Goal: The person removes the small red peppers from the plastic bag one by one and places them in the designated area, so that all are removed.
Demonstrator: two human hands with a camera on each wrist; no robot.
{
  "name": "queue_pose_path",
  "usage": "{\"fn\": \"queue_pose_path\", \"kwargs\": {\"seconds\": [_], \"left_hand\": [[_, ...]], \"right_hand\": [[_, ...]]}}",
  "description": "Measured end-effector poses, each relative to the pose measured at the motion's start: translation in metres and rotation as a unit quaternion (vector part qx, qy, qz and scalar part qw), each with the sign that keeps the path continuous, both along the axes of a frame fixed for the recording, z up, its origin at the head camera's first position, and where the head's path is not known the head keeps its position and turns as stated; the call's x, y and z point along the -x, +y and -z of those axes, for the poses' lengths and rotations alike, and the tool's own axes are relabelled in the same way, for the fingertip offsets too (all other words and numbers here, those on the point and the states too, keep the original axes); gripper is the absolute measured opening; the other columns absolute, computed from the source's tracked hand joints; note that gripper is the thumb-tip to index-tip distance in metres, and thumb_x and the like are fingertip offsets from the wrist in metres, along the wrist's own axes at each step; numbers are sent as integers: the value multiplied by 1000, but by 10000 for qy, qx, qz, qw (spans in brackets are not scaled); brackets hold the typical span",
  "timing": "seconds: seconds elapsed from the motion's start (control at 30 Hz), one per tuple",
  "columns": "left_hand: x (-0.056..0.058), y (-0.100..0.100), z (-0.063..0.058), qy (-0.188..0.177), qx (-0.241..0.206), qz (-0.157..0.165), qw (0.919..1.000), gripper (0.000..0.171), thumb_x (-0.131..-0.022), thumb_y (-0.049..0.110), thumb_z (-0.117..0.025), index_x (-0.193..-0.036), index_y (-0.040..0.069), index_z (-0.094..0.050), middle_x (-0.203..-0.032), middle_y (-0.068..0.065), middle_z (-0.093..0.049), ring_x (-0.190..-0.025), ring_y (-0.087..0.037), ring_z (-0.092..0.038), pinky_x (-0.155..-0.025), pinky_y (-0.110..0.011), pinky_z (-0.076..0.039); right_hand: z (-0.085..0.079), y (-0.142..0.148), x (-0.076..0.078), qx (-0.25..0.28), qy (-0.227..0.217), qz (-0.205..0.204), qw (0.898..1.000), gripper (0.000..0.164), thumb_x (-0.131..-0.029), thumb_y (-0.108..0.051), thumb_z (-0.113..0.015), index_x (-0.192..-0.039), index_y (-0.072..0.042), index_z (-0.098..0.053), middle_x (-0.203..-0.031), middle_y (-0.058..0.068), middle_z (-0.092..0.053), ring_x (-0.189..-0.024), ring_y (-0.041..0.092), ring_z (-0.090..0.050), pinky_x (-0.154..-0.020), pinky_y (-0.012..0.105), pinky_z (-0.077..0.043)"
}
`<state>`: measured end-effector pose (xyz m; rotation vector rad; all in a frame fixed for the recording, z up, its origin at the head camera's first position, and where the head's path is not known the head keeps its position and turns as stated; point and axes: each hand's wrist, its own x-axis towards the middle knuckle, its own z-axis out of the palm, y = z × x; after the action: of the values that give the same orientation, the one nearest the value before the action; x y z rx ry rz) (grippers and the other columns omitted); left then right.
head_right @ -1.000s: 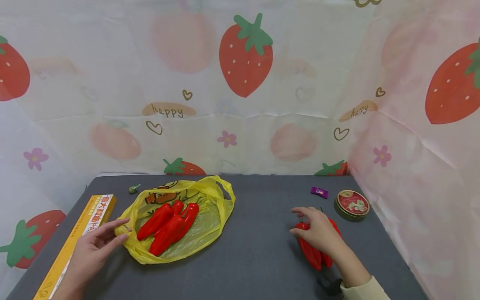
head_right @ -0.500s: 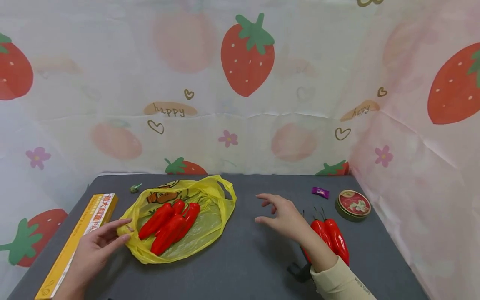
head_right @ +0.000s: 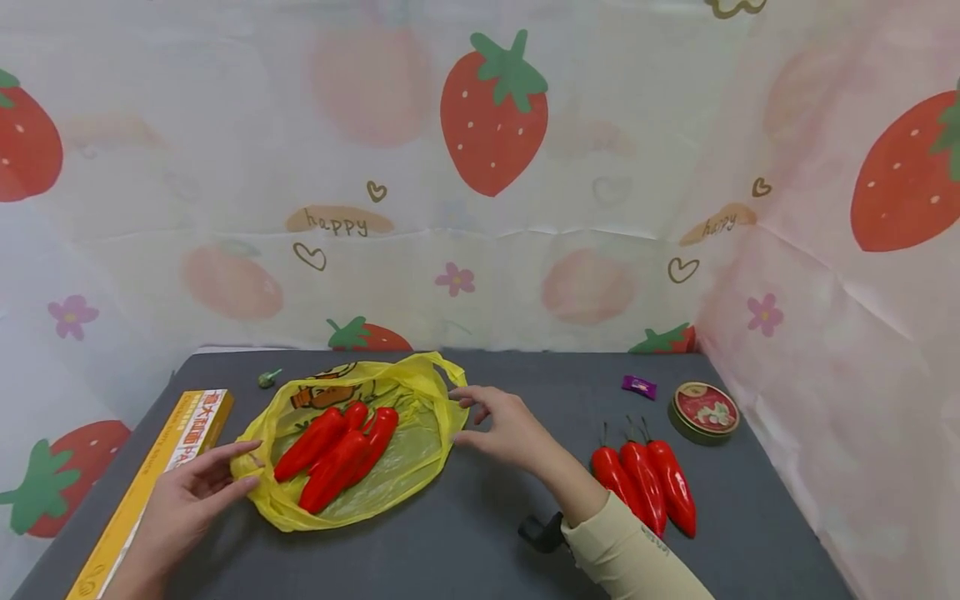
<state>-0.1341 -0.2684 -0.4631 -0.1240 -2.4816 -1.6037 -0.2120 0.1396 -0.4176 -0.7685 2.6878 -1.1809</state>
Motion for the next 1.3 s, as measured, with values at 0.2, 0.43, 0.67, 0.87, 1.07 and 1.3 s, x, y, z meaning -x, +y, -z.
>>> {"fn": "queue_pose_path", "kwargs": {"seconds": [0.2,0.43,0.67,0.87,1.07,1.3], "left_hand": [[-2,-2,0,152,-188,151,9996,41,-90,11,-76,-128,0,-65,-115,5,-72,-91,-5,-68,-78,-18,-58],[-3,-4,-1,80,-172,114,9998,42,-91,13,-76,-129,1,-65,-116,4,-71,-91,-5,-67,-79,-17,-57],[-2,-4,0,95,-130,122,9998,42,-91,13,-76,-129,0,-65,-117,4,-71,-92,-5,-67,-79,-17,-57],[-2,-4,-1,92,-78,106,9999,42,-91,14,-76,-129,1,-65,-117,0,-72,-93,-3,-67,-80,-16,-57],[-3,-2,-1,94,-103,118,9998,41,-91,13,-76,-129,0,-65,-117,2,-72,-93,-5,-67,-80,-16,-57],[-1,0,1,-10,37,65,10000,42,-91,17,-76,-129,3,-66,-120,-10,-71,-95,-1,-66,-81,-15,-56]], "right_hand": [[3,-31,6,217,-224,-341,9989,56,-90,-27,-78,-141,-17,-58,-129,10,-66,-103,30,-66,-73,29,-55],[6,-64,17,263,-724,-560,9955,57,-90,-29,-78,-142,-21,-57,-129,6,-66,-101,19,-66,-77,30,-56],[12,-89,28,314,-932,-821,9918,55,-90,-29,-78,-140,-19,-59,-132,14,-64,-104,24,-69,-81,29,-57],[25,-108,35,212,-1070,-972,9893,54,-89,-27,-79,-138,-13,-61,-130,12,-64,-110,29,-66,-84,28,-56],[32,-122,38,28,-1059,-967,9897,50,-88,-28,-80,-133,-13,-65,-119,7,-69,-102,20,-64,-79,25,-55],[40,-134,38,-39,-1173,-780,9900,48,-85,-30,-83,-129,-17,-68,-107,-2,-67,-91,9,-60,-75,24,-52]]}}
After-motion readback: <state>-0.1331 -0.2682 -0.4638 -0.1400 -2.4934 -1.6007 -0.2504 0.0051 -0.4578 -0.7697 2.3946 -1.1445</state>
